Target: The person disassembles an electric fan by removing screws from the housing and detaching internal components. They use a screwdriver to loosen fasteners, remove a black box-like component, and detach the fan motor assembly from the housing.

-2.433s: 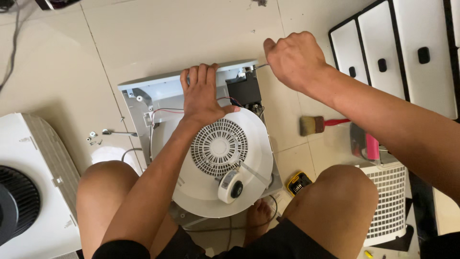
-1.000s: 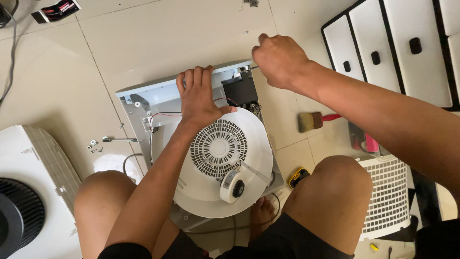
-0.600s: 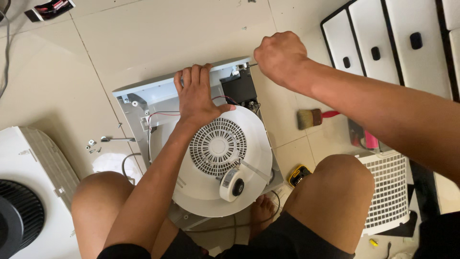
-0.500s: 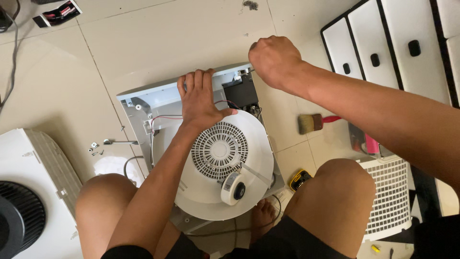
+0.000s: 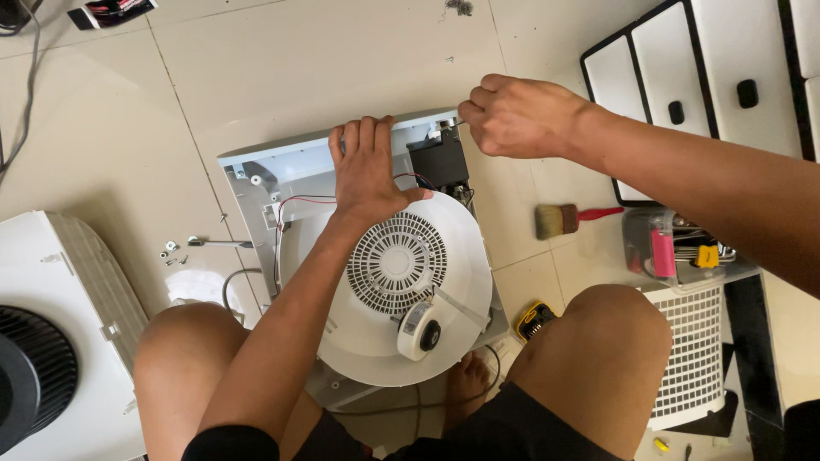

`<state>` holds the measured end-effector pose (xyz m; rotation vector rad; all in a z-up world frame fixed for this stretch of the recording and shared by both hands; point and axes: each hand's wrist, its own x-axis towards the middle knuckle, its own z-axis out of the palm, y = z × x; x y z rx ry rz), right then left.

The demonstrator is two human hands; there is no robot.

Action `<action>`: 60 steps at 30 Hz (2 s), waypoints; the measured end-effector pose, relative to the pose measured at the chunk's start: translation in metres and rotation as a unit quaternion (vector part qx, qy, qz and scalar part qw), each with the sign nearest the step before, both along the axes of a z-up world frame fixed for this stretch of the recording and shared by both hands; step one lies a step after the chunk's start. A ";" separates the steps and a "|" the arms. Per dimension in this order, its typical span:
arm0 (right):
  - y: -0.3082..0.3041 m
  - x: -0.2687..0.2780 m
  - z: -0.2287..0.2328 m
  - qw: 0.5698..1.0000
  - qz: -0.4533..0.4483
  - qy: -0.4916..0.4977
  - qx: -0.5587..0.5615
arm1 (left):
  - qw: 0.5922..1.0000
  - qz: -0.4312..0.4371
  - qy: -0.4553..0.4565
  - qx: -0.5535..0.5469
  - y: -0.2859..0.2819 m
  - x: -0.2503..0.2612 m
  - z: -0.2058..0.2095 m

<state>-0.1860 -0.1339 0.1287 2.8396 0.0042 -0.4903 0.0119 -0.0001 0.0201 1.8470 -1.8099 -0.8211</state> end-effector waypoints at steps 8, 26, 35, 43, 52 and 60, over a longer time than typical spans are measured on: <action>-0.008 0.023 -0.019 0.836 -0.522 0.105 0.133 | 1.000 0.006 0.002 -0.021 0.002 0.001 0.003; 0.008 -0.014 -0.021 0.951 -0.278 0.112 0.075 | 0.999 0.007 0.030 -0.020 0.000 0.004 0.000; -0.007 0.003 -0.030 0.880 -0.445 0.110 0.122 | 1.000 0.006 0.025 -0.009 0.000 0.006 -0.001; -0.004 0.015 -0.007 0.969 0.003 0.240 -0.055 | 0.999 0.011 0.042 -0.022 0.001 0.008 -0.005; -0.012 0.031 -0.020 0.901 -0.352 0.249 0.053 | 0.998 0.011 0.046 -0.030 -0.001 0.007 -0.008; -0.017 0.024 -0.020 0.869 -0.436 0.219 0.080 | 1.000 0.000 0.029 0.008 -0.003 0.006 -0.003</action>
